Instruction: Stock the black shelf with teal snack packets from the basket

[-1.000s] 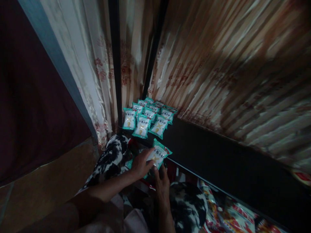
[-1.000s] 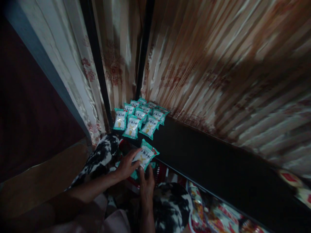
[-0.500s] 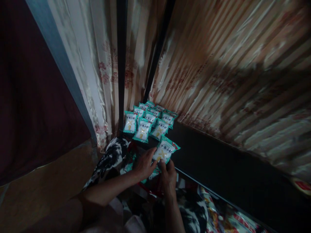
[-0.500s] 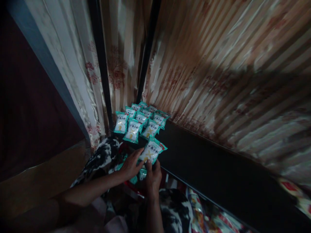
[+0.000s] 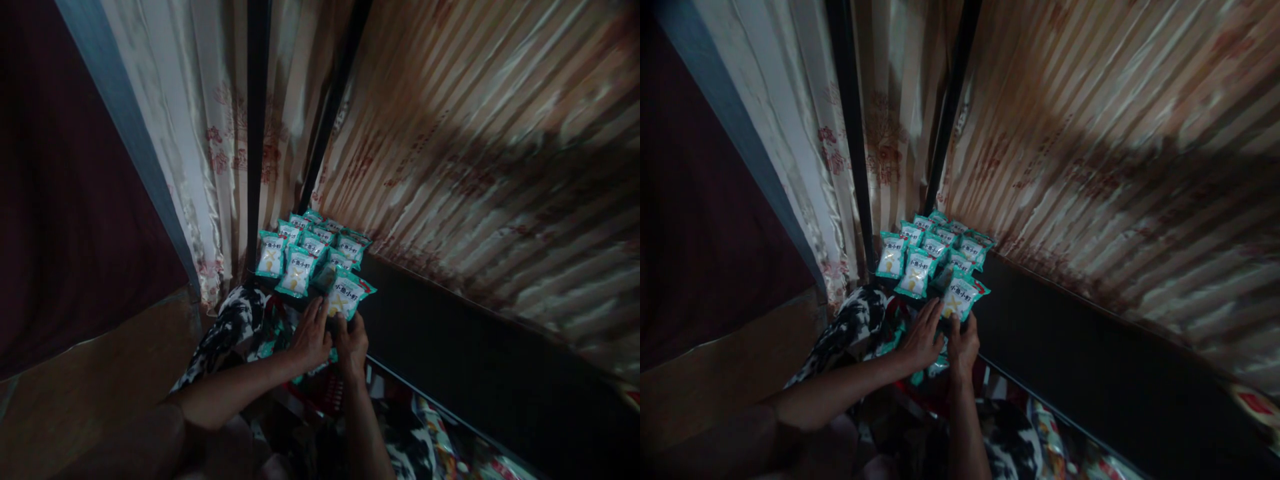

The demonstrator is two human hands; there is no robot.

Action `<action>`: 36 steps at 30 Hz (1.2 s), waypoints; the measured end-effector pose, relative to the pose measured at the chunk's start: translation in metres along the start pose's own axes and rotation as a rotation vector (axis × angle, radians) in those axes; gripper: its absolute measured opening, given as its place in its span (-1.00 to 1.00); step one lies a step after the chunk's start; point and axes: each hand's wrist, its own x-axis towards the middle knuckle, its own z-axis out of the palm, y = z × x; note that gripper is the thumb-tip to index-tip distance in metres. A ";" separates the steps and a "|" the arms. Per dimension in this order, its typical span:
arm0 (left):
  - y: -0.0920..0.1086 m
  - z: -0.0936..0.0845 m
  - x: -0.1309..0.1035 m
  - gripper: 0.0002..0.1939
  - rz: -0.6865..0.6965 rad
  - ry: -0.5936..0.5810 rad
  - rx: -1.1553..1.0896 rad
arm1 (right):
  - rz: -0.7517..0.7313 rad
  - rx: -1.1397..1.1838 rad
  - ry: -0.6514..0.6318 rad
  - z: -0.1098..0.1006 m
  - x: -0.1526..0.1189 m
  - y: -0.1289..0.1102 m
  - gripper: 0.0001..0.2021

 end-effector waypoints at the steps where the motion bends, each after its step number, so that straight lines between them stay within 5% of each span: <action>1: -0.001 0.001 0.002 -0.28 -0.001 0.000 0.000 | -0.005 -0.015 0.005 0.001 0.002 0.000 -0.39; 25: -0.024 0.005 0.019 -0.36 -0.033 0.012 0.072 | -0.155 -0.128 -0.006 0.022 0.023 0.007 -0.37; 36: -0.038 0.009 0.015 -0.33 0.109 0.041 0.161 | -0.110 -0.109 0.024 0.020 0.021 0.005 -0.22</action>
